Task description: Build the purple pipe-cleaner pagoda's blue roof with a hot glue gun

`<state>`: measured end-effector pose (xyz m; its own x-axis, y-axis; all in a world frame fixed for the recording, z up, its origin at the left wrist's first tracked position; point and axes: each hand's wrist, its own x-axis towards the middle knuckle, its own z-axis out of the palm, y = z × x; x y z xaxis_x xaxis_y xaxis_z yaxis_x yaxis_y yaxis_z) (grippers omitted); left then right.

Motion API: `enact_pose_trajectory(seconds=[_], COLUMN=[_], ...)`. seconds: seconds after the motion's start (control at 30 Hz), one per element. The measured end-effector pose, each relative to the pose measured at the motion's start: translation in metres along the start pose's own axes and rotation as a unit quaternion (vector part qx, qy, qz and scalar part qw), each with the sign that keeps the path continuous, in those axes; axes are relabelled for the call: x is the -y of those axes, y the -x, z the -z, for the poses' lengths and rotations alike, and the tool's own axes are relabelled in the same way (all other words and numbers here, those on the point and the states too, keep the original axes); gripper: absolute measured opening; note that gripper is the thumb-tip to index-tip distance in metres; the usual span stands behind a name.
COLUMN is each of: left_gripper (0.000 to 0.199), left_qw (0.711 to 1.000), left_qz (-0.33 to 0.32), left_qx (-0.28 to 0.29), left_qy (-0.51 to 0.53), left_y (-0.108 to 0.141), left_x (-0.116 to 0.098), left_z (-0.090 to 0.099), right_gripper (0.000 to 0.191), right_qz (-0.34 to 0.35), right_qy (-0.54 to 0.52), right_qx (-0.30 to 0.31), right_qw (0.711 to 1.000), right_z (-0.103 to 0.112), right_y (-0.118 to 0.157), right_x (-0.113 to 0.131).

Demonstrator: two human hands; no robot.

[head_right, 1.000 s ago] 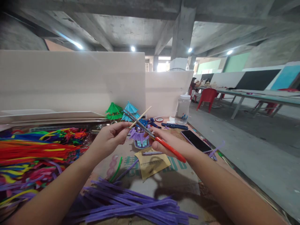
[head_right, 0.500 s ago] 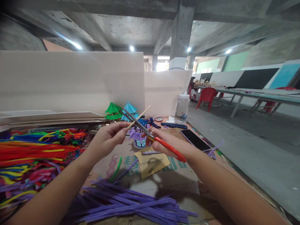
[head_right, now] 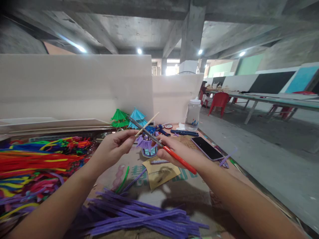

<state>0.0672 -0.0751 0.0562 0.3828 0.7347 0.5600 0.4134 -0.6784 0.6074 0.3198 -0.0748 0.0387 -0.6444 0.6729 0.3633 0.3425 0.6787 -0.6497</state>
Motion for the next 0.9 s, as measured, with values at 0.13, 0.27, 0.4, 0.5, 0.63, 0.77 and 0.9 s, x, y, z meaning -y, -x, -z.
enact_pose_trajectory(seconds=[0.13, 0.27, 0.4, 0.5, 0.63, 0.77, 0.9], left_gripper=[0.035, 0.036, 0.032, 0.025, 0.018, 0.061, 0.049], left_qw=[0.999, 0.994, 0.987, 0.986, 0.982, 0.945, 0.882], left_qz=[0.009, 0.029, 0.058, 0.064, 0.056, 0.051, 0.075], left_qx=[0.001, 0.040, 0.082, 0.086, 0.030, 0.044, 0.140], left_qy=[0.030, 0.101, 0.126, 0.129, 0.176, 0.320, 0.443], left_y=[0.000, 0.000, -0.001, -0.003, -0.006, -0.006, -0.002], left_x=[0.002, 0.008, 0.007, 0.006, 0.010, 0.015, 0.019], left_z=[0.002, 0.009, 0.018, 0.021, 0.017, 0.016, 0.017], right_gripper=[0.063, 0.063, 0.059, 0.054, 0.042, 0.041, 0.051], right_qz=[-0.025, -0.055, -0.068, -0.064, -0.054, -0.048, -0.029], right_qy=[0.032, 0.059, 0.072, 0.077, 0.063, 0.042, 0.031], right_qx=[-0.044, -0.042, -0.027, -0.028, -0.009, 0.031, 0.052], right_qw=[0.998, 0.996, 0.995, 0.995, 0.997, 0.997, 0.998], right_z=[-0.008, -0.010, -0.008, -0.008, -0.009, -0.012, -0.015], right_y=[-0.003, -0.008, -0.008, -0.006, -0.005, -0.004, -0.002], right_x=[0.003, 0.011, 0.009, 0.005, 0.007, 0.013, 0.015])
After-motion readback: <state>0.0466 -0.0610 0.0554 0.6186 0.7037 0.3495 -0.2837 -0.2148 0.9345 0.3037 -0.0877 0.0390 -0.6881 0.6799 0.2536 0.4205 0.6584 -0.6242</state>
